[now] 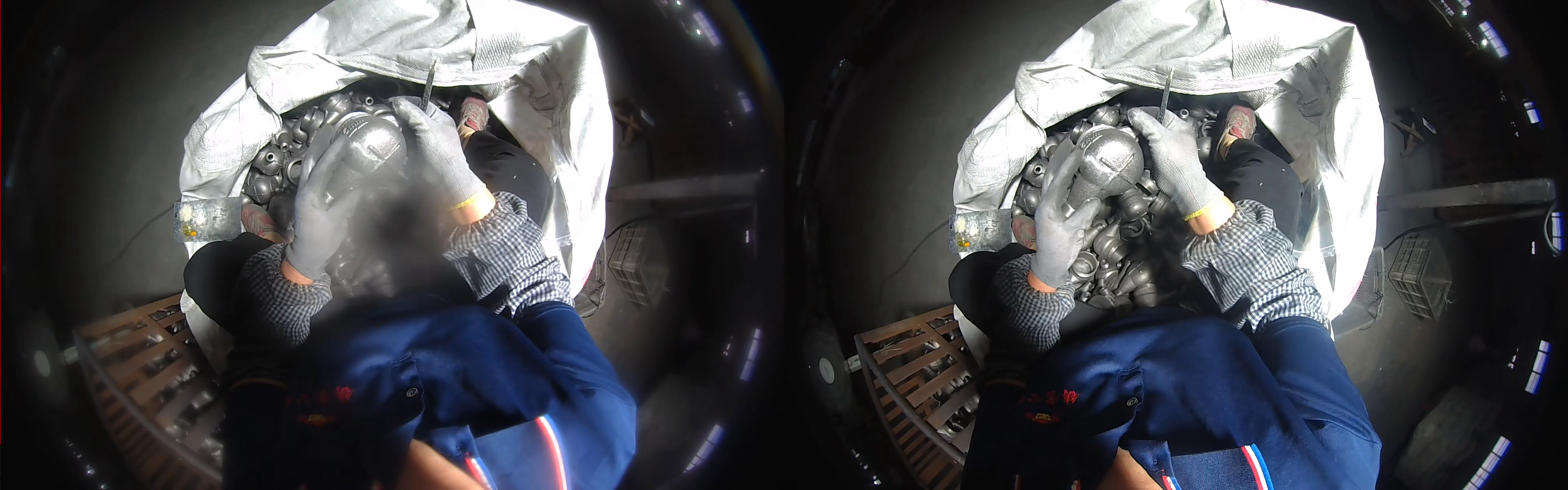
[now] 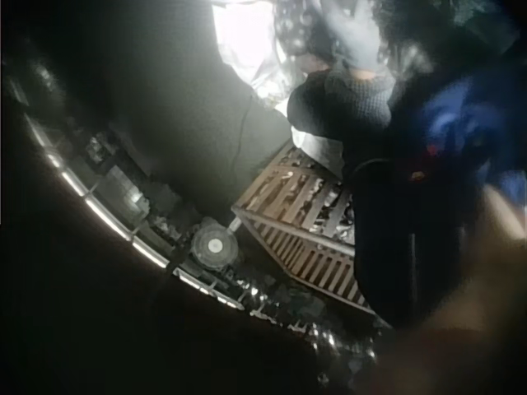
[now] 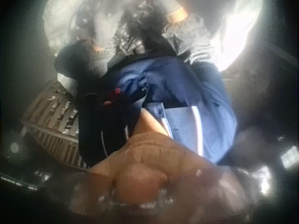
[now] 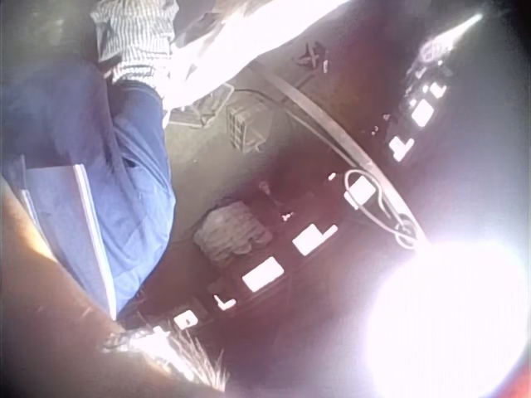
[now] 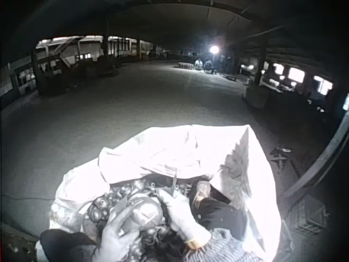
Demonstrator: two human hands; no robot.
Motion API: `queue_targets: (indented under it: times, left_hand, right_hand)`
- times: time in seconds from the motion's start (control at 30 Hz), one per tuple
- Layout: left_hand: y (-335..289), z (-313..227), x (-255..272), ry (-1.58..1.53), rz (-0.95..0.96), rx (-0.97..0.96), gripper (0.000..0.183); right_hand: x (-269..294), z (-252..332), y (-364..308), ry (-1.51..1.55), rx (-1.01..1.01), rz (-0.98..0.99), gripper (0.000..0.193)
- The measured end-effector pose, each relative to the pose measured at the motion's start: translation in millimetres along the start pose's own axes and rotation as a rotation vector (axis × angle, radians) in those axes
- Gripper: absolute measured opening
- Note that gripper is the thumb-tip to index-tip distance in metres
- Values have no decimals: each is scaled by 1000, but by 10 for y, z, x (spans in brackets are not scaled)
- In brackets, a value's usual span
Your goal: The recorder is using a small metal tool to scrape or clean individual cast metal parts taken from a large bulk bag.
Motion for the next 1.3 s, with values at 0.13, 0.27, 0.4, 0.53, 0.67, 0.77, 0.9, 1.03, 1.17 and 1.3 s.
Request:
queue_targets:
  times: [0.13, 0.27, 0.4, 0.53, 0.67, 0.77, 0.9, 1.03, 1.17, 1.3]
  left_hand:
    - [50, -27, 6, 105, 66, -41, 63]
    - [-21, 40, -37, -290, -43, 144, 60]
    - [-61, 98, 0, -174, -7, 183, 61]
    - [47, -50, -29, 109, 90, -33, 66]
    - [41, -39, -49, 92, 137, -60, 67]
    - [7, 15, -56, 32, 146, -66, 62]
    - [-26, 36, -69, -26, 154, -24, 55]
    - [-22, 1, -86, 47, 182, -58, 48]
    - [-2, -41, -109, 280, 222, -126, 40]
    - [-4, -62, -107, 245, 172, -172, 41]
  right_hand:
    - [-3, 4, 8, -65, 38, -3, 20]
    - [-14, 1, -21, -51, -6, -6, 20]
    - [-31, 13, -41, -29, -21, 17, 20]
    - [-22, 3, -34, -25, -12, 5, 20]
    - [3, -4, -8, -42, 5, 1, 19]
    - [-25, 1, -50, 9, -18, 7, 18]
    - [5, -19, -26, 0, -52, -1, 20]
    - [19, -31, -9, -17, -24, 2, 20]
    - [22, -20, -11, -73, 10, -28, 19]
    - [22, -31, -16, -102, 1, -45, 19]
Point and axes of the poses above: each hand's wrist, its own y-axis towards the middle knuckle, its own x-axis out of the back of the hand, z = x × y, the point moved 4 cm from there along y, towards the middle knuckle, and after that the axes turned 5 degrees about -x, right-handed, at the moved point
